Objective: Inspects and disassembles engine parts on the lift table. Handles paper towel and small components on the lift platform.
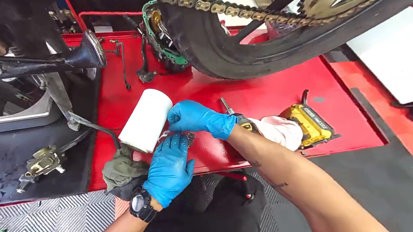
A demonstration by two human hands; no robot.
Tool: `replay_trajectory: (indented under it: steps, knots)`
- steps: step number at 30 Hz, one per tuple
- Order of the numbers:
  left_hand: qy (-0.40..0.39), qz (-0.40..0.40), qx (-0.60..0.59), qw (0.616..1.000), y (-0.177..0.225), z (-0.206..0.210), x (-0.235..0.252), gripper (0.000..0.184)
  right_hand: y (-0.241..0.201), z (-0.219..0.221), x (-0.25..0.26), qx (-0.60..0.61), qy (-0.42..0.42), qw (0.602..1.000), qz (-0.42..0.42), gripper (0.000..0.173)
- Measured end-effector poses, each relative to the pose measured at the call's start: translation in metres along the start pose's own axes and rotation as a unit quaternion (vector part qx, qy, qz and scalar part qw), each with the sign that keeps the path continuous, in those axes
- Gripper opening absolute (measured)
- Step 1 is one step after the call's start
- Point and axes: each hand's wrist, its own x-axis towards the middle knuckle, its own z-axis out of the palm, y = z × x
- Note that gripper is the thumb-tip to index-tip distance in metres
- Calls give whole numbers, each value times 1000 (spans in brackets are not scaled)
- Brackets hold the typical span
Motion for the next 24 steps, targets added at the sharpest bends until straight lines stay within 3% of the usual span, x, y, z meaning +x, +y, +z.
replay_trajectory:
  steps: [3,5,8,10,11,15,20,24]
  knots:
    - [-31,-27,-18,999,-3,-1,-1,69,4,-9,-29,1,127,992,23,23]
    - [-31,-31,-28,999,-5,-1,-2,69,9,-14,-55,16,205,973,100,21]
    - [-44,-35,-51,997,-8,-3,1,66,17,3,-70,33,158,961,225,36]
    - [-46,-35,-64,996,-10,-5,3,62,19,20,-63,32,126,955,268,47]
    - [-54,-39,-70,995,-10,-8,5,61,19,25,-59,38,129,951,280,45]
    - [-66,-53,-110,990,-13,-17,8,53,31,34,-50,126,171,946,245,21]
    - [-103,-17,-73,992,-15,-26,16,32,40,37,-56,245,203,924,213,17]
    - [-153,3,-2,988,-11,-32,26,30,38,40,-65,330,227,901,164,13]
